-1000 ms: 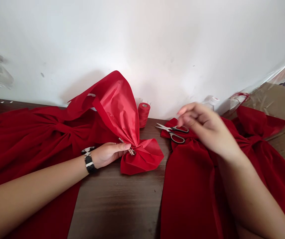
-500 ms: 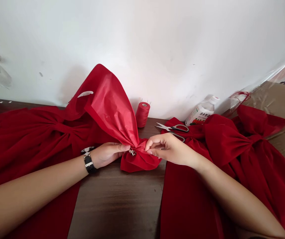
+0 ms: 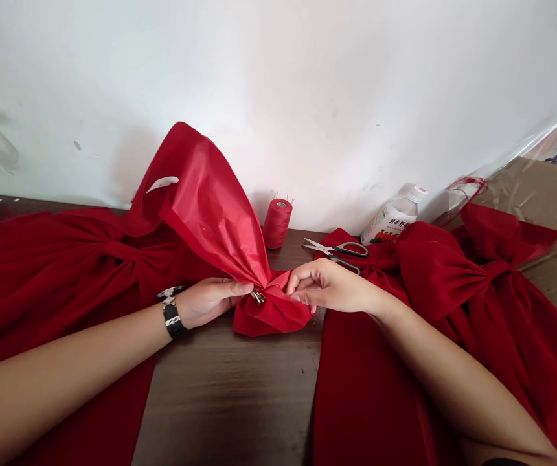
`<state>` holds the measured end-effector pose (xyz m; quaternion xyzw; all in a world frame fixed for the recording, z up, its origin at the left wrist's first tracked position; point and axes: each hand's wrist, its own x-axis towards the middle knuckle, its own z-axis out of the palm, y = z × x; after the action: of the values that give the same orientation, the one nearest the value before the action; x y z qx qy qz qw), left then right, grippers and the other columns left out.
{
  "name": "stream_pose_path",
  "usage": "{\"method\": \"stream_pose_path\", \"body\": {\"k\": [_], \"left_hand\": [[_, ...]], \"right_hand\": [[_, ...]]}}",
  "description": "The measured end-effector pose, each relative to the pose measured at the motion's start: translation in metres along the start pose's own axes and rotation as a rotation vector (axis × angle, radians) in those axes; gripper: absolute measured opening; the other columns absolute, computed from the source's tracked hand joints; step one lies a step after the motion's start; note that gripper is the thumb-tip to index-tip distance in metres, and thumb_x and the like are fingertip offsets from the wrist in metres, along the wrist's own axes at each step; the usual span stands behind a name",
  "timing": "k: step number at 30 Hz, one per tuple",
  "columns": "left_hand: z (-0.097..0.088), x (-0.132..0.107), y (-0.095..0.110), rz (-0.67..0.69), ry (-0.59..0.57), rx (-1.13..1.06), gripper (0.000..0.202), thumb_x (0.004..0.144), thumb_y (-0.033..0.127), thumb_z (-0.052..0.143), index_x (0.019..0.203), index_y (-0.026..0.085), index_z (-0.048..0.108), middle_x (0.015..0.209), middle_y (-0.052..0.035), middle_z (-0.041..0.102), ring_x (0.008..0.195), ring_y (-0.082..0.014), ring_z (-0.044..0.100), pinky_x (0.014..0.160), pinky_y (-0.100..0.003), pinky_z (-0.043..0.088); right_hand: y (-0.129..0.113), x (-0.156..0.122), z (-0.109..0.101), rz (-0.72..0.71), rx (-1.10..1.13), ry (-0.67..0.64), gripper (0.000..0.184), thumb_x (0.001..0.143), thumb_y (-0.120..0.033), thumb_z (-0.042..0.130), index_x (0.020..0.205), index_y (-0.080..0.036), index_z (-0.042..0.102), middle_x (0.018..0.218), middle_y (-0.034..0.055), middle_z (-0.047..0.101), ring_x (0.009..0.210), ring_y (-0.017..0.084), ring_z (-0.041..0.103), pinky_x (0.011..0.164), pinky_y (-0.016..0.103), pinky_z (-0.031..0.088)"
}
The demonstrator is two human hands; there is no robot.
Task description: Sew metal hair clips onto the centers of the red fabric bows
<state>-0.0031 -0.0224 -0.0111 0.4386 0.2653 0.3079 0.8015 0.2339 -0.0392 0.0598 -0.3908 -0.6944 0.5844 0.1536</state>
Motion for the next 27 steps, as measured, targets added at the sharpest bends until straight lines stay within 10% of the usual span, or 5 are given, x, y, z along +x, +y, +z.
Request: {"method": "stream_pose_path", "body": {"k": [11, 20, 27], "left_hand": [[0.004, 0.0, 0.002, -0.002, -0.023, 0.056, 0.042, 0.063, 0.044, 0.085, 0.095, 0.017, 0.077, 0.113, -0.0088, 0.074, 0.121, -0.0315, 0.058, 0.116, -0.046, 0.03], [0.005, 0.0, 0.002, -0.024, 0.028, 0.085, 0.047, 0.055, 0.049, 0.088, 0.09, 0.018, 0.078, 0.108, -0.0093, 0.076, 0.117, -0.0335, 0.06, 0.112, -0.049, 0.035], [0.009, -0.002, 0.0, -0.045, 0.03, 0.06, 0.05, 0.057, 0.049, 0.087, 0.092, 0.016, 0.077, 0.109, -0.0106, 0.075, 0.12, -0.0329, 0.059, 0.113, -0.047, 0.035]], "right_hand": [[0.007, 0.004, 0.017, -0.176, -0.03, 0.113, 0.014, 0.084, -0.024, 0.06, 0.081, -0.01, 0.063, 0.078, 0.0059, 0.066, 0.066, 0.012, 0.058, 0.062, 0.023, 0.046], [0.008, 0.002, 0.021, -0.588, -0.542, 0.303, 0.021, 0.086, -0.008, 0.052, 0.066, -0.015, 0.051, 0.061, -0.0027, 0.05, 0.056, 0.007, 0.041, 0.056, 0.017, 0.034], [0.018, 0.006, 0.026, -0.539, -0.414, 0.31, 0.022, 0.09, -0.02, 0.052, 0.068, -0.015, 0.053, 0.067, 0.0018, 0.059, 0.06, 0.01, 0.05, 0.058, 0.019, 0.039]]}}
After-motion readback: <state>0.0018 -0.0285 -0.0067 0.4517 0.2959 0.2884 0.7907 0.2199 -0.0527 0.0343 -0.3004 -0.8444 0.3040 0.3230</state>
